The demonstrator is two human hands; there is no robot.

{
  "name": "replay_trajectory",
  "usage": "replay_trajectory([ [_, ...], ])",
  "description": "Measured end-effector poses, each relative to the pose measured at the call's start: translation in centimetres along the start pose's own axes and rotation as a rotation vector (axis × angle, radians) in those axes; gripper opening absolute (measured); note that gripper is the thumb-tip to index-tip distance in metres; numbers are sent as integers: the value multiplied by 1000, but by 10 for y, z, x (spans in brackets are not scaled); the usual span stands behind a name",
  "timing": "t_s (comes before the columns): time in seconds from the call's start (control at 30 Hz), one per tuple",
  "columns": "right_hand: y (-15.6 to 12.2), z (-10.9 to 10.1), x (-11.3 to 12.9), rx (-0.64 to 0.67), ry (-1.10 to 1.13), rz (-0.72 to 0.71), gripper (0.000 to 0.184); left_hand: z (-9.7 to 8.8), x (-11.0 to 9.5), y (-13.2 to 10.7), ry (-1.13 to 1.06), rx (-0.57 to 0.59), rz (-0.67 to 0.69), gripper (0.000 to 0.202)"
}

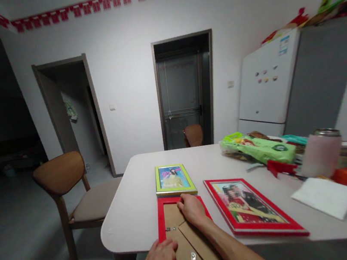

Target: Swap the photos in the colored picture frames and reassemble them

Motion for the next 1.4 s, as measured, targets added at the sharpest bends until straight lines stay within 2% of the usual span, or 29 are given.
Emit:
replay_trajectory([
  [0.1, -10, -16, 3, -4, 58, -55, 27, 14, -13, 12, 4, -42, 47, 31],
  [0.2, -27, -37, -10, 18, 253, -71, 29, 35, -23, 26, -37, -71, 94, 30],
  [0.3, -47, -55, -48, 8, 545, 107, 30, 41, -29, 30, -72, -44, 119, 32],
  [0.37, -64, -61, -72, -53, 714, 273, 34, 30, -35, 26, -80, -39, 136, 34],
  [0.43, -82, -54, -80, -63, 903, 374, 38, 8, -46, 21, -112, -114, 164, 45],
  [0.5, -97, -36, -65, 30, 1082, 411, 42, -19, -59, 16, -245, -304, 167, 48],
  [0.57, -109, -18, -38, 154, 1230, 418, 46, -40, -70, 15, -477, -504, 121, 38],
  [0.63, -111, -15, -15, 133, 1372, 374, 48, -48, -78, 21, -737, -607, 84, 33],
  [0.7, -106, -29, -13, 4, 1436, 326, 49, -51, -84, 33, -971, -635, 131, 40],
  [0.77, -96, -53, -35, -141, 1374, 342, 51, -52, -86, 49, -1146, -646, 198, 53],
  [0.87, -75, -96, -97, -247, 1093, 447, 50, -43, -84, 78, -1213, -599, 205, 55],
  [0.97, -49, -128, -156, -175, 765, 401, 45, -12, -88, 104, -1009, -447, 72, 41],
  [1.07, -30, -141, -196, -89, 375, 322, 44, 22, -94, 118, -814, -334, -59, 37],
  [1.13, -25, -139, -214, -59, 244, 304, 44, 36, -98, 122, -761, -299, -99, 37],
  [1.23, -25, -133, -229, -62, 156, 320, 44, 47, -98, 124, -677, -256, -142, 38],
  [1.33, -27, -133, -228, -82, 54, 338, 43, 48, -92, 124, -622, -229, -155, 41],
  [1.4, -25, -135, -215, -102, -5, 339, 42, 46, -81, 123, -610, -227, -175, 48],
])
Point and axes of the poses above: each hand's wrist, its own y-axis towards the middle knuckle, its own z-axis out of the palm, x = y × z, the point moved 6 cm from there along y, towards the middle knuckle, and after that the axes turned 1 degree about z, right-handed, at the moved point
